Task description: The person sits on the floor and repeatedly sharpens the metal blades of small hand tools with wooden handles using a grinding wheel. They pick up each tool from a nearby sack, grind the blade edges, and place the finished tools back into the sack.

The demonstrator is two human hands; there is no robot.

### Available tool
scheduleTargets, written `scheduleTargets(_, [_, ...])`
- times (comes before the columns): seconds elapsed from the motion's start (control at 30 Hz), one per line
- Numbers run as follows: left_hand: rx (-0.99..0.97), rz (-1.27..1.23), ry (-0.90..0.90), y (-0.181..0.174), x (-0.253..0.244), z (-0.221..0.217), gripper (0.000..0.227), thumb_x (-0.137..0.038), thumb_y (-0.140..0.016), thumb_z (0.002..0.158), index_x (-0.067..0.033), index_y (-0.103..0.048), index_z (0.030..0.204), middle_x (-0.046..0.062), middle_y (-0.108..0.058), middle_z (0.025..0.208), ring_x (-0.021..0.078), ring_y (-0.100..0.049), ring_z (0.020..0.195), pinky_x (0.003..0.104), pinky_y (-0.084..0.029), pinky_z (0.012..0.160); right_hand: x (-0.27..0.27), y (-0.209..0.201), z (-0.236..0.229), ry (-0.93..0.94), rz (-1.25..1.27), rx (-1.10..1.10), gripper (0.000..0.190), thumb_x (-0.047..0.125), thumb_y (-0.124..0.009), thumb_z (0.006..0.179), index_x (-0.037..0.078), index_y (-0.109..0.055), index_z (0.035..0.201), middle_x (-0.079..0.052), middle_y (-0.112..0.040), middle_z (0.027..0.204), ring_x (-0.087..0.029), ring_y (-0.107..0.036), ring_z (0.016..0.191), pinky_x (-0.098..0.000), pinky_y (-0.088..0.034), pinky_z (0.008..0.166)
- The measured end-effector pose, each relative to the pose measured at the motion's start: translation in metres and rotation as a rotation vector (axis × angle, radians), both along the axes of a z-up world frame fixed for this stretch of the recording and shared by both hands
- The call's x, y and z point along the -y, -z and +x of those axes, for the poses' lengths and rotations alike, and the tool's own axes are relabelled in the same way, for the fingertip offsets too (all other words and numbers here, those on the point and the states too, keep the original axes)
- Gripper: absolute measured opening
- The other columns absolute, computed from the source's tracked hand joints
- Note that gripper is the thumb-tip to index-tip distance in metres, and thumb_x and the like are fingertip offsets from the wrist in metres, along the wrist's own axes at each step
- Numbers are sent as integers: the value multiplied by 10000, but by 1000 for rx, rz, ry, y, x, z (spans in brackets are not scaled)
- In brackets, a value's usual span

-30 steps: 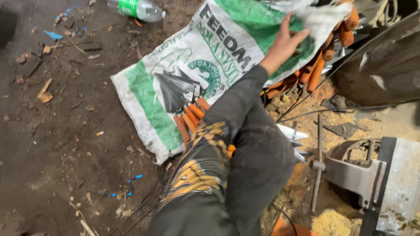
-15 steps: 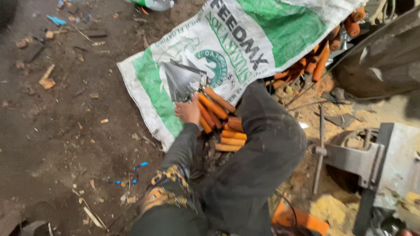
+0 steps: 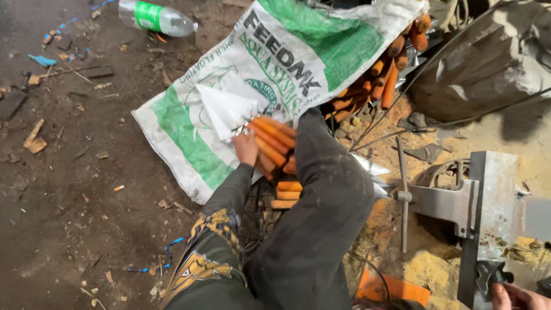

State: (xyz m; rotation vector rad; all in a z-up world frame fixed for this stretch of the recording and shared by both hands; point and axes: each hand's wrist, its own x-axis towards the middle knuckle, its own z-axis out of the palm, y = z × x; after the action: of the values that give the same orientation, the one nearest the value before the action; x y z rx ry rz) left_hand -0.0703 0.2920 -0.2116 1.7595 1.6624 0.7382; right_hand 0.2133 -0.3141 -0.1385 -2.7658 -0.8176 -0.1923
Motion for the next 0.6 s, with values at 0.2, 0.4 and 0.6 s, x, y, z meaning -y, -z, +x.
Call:
scheduleTargets(0.2, [139,-65,-89,-33,-9,24,652,-475,-513,1019,165,-445,1119,380,-653,1000,526,-632,970,549,-487,866,17,-3,14,-109,61,-45,278,224,-760,1023,-53,-758,1029,-143,-681,734,-159,-692,648,-249,-569,703])
scheduleTargets(0.4, [44,-180,38,-19,-12,17,758,-515,-439,1060,221,-348,1217,429,-638,1021,557,-637,985,558,-511,860,23,-7,7,-44,39,-155,262,201,-766,998,-59,-759,1032,-156,-685,689,-180,-698,594,-268,-561,657])
scheduleTargets(0.6, [-304,40,435,34,-28,4,532,-460,-354,1130,21,-508,1299,387,-610,1222,541,-595,1125,590,-457,991,11,-39,-37,-38,383,-195,167,90,-657,1088,-76,-656,1067,-164,-695,894,-201,-712,798,-252,-570,751])
